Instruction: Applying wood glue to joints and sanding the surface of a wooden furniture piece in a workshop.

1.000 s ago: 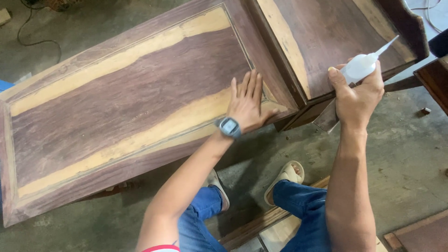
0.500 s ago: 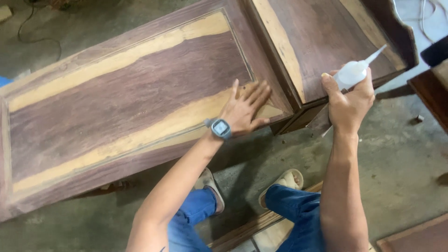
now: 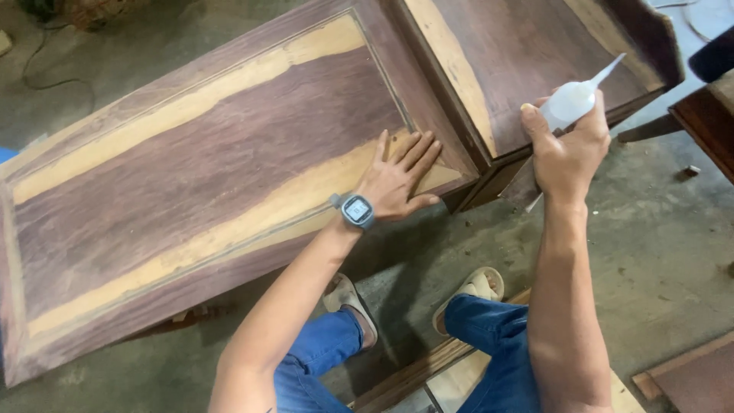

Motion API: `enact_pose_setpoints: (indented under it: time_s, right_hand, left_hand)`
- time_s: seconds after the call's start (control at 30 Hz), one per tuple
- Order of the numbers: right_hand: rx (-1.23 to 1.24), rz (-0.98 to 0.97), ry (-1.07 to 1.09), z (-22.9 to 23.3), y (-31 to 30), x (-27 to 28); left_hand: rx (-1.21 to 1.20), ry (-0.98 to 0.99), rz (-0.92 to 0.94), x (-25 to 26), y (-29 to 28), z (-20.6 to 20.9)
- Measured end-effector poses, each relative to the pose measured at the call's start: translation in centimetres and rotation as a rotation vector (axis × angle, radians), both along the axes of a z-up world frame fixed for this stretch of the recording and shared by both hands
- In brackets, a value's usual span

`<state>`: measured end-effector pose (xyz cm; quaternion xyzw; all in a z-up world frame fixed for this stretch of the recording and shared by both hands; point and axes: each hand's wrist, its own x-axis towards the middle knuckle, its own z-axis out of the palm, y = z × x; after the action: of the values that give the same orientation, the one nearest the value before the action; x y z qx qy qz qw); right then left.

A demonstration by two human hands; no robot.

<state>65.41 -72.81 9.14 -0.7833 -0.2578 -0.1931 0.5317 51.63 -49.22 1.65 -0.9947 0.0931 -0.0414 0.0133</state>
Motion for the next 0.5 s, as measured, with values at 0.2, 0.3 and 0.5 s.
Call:
enact_pose_setpoints:
  time_s: [0.2,0.3,0.5]
  right_hand:
    - [-0.060,-0.076,-0.011,-0.4,0.4,0.1]
    - [-0.010,0.009,-0.013,-0.1,0.4,-0.1]
    - [-0.021,0.036,-0.011,-0.3,0.0,0.0]
  left_hand:
    - [0.005,0.029,0.096,0.7,3.5,-0.4]
    - [-0.033,0.020,0.115,0.1,3.3,-0.5]
    - [0.001,0.044,0.221,0.1,3.1,-0.6]
